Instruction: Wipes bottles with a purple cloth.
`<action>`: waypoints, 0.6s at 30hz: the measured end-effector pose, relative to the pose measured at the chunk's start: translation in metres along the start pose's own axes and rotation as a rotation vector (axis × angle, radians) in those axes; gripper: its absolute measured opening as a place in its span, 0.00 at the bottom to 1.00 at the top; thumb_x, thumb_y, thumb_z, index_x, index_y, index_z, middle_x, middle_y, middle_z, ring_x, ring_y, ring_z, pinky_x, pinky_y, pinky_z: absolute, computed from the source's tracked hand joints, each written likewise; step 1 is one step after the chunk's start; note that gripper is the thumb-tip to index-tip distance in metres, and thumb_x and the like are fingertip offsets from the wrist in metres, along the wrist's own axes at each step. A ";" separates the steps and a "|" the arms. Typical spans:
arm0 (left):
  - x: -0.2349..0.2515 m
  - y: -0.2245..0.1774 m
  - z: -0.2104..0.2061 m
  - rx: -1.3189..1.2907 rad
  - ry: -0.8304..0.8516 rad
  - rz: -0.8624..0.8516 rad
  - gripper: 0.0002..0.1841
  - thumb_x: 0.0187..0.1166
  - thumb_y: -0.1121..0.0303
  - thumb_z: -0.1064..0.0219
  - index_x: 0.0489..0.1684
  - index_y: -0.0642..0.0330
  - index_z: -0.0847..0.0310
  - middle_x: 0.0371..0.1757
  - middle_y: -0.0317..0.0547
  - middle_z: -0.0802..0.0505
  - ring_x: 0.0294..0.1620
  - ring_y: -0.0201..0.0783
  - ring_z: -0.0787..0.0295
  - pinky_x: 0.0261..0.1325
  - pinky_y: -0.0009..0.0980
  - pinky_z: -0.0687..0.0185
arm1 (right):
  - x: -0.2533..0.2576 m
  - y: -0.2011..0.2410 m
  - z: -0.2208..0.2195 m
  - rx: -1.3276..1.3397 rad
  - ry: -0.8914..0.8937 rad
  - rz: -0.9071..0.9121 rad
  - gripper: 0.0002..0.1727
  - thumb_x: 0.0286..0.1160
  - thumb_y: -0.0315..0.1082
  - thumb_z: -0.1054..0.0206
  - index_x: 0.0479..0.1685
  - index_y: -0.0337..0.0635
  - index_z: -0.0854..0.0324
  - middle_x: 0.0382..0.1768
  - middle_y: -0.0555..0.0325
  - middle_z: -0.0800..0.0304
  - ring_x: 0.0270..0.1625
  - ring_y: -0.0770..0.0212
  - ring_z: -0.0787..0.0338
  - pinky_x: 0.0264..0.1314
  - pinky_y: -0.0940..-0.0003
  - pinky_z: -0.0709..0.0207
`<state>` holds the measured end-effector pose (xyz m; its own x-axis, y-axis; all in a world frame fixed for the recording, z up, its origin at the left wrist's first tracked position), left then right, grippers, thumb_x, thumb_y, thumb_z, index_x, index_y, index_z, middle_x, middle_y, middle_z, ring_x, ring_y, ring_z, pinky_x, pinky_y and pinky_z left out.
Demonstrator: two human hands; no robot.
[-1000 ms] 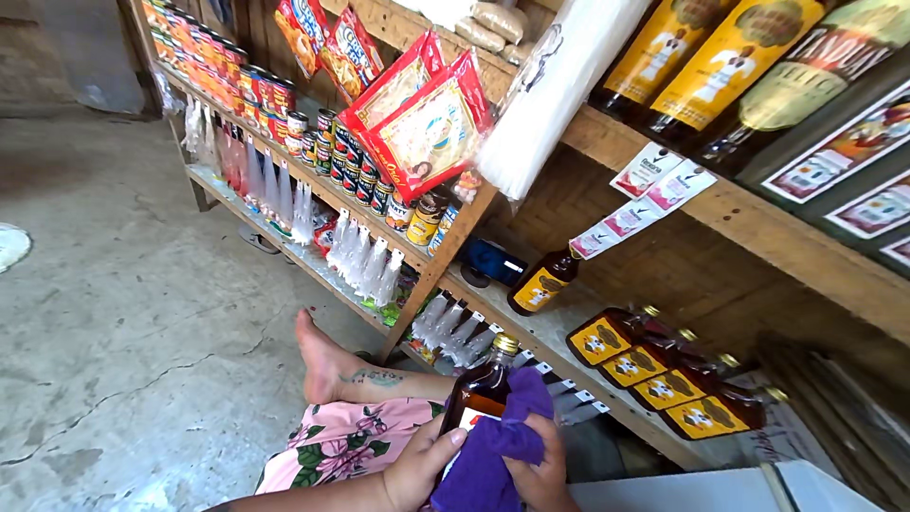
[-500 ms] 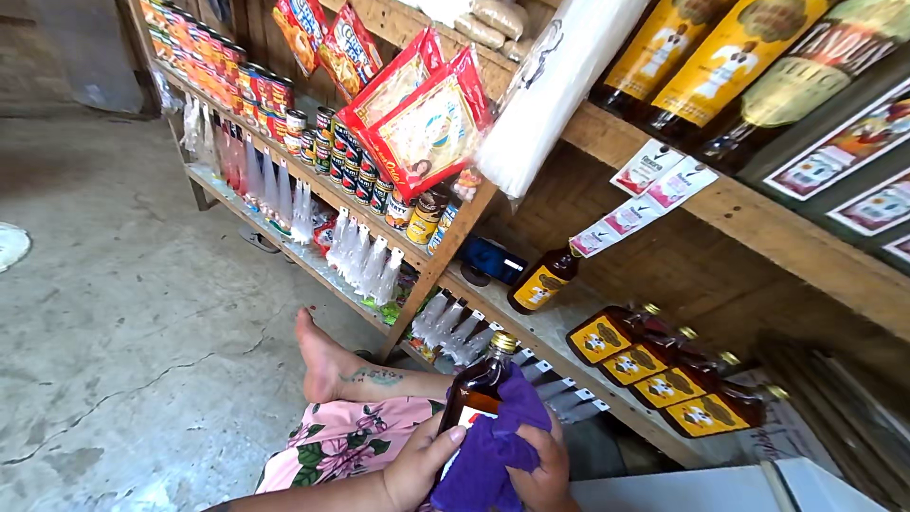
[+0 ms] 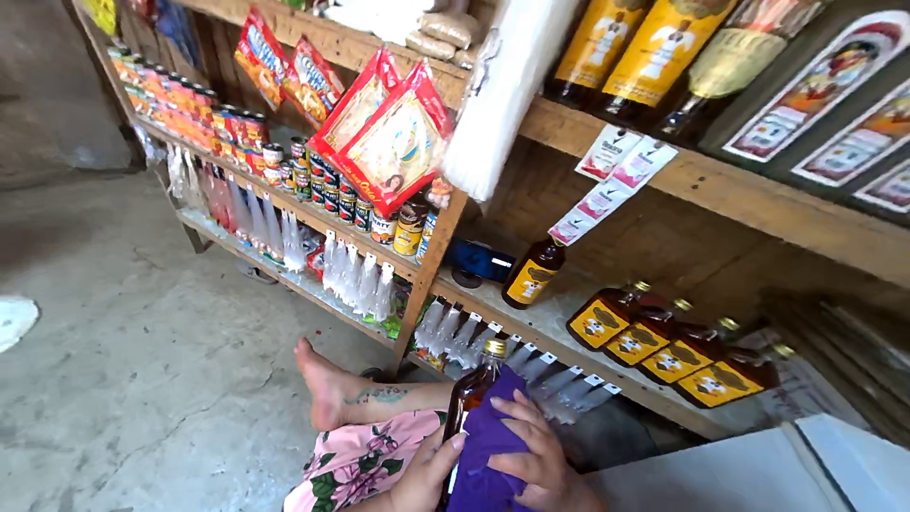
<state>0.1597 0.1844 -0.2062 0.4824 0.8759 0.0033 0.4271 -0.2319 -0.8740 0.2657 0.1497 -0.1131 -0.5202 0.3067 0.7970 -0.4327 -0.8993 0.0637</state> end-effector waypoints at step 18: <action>-0.003 0.011 0.009 0.012 0.092 -0.155 0.23 0.80 0.37 0.40 0.60 0.39 0.13 0.53 0.26 0.04 0.57 0.22 0.09 0.66 0.28 0.16 | 0.003 0.005 0.015 0.020 -0.197 0.000 0.13 0.86 0.37 0.42 0.52 0.53 0.11 0.52 0.49 0.07 0.72 0.50 0.16 0.84 0.58 0.32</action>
<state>0.1556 0.1831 -0.2200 0.4795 0.8585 0.1819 0.4927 -0.0919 -0.8653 0.2725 0.1411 -0.1012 -0.3655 0.2416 0.8989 -0.4173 -0.9058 0.0738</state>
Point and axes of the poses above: each hand's wrist, its own x-axis towards the middle knuckle, its own z-axis out of the back of the hand, y = z × x, the point moved 10 cm from there along x, towards the middle knuckle
